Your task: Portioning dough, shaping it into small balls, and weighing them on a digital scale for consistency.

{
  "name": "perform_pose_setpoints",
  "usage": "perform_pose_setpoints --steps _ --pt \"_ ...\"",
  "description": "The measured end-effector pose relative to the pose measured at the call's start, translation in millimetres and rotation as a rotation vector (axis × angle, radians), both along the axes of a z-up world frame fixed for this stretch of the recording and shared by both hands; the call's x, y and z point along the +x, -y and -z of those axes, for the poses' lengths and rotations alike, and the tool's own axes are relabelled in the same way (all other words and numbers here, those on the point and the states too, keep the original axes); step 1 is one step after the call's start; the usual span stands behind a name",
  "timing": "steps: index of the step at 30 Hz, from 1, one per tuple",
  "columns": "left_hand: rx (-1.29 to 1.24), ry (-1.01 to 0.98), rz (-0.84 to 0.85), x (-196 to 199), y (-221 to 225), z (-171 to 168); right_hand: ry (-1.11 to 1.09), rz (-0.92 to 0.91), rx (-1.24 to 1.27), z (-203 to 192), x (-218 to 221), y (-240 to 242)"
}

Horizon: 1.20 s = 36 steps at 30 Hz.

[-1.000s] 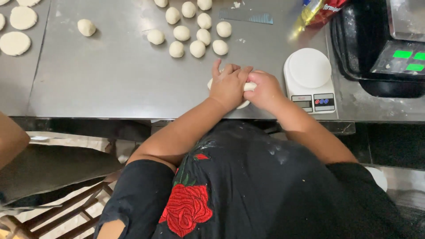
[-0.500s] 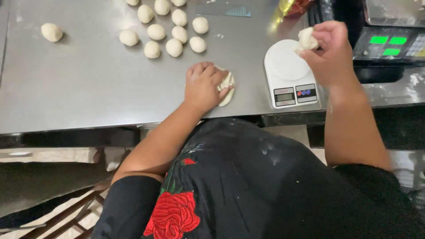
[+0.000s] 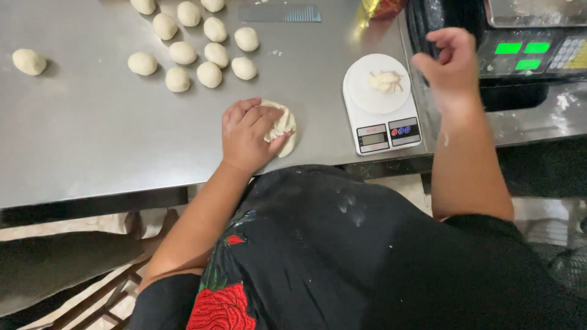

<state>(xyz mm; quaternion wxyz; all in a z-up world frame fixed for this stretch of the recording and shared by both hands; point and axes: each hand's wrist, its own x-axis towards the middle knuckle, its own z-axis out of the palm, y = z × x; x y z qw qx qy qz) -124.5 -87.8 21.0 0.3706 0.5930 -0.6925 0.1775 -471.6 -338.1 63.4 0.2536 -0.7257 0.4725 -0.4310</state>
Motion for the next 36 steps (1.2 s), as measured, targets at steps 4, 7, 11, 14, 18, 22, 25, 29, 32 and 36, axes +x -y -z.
perform_pose_setpoints --steps 4,7,11,14,18,22,25,29,32,36 --pt "0.002 0.020 0.016 -2 -1 -4 0.237 -0.031 0.096 -7 -17 -2" --pt "0.001 0.000 0.011 -3 -2 -6 0.268 -0.072 0.145 0 -21 -7" --pt "0.029 -0.010 0.016 -3 -4 -5 0.339 -0.131 0.110 13 -22 -15" --pt "0.032 -0.013 0.036 -1 -4 -6 0.359 -0.142 0.108 14 -20 -20" --pt "0.051 -0.025 0.050 0 -6 -5 0.340 -0.164 0.072 11 -18 -22" --pt "0.052 -0.035 0.056 2 -6 -3 0.375 -0.166 0.076 14 -14 -23" --pt "0.038 -0.023 0.068 3 -4 -6 0.386 -0.153 0.069 7 9 -40" --pt "0.040 -0.029 0.063 1 -4 -5 0.014 -0.444 0.003 -20 75 -97" --pt "0.017 -0.055 0.040 1 -3 0 -0.206 -0.694 -0.090 -26 123 -122" --pt "-0.022 -0.094 0.038 1 -2 4 -0.414 -0.824 -0.218 -1 166 -134"
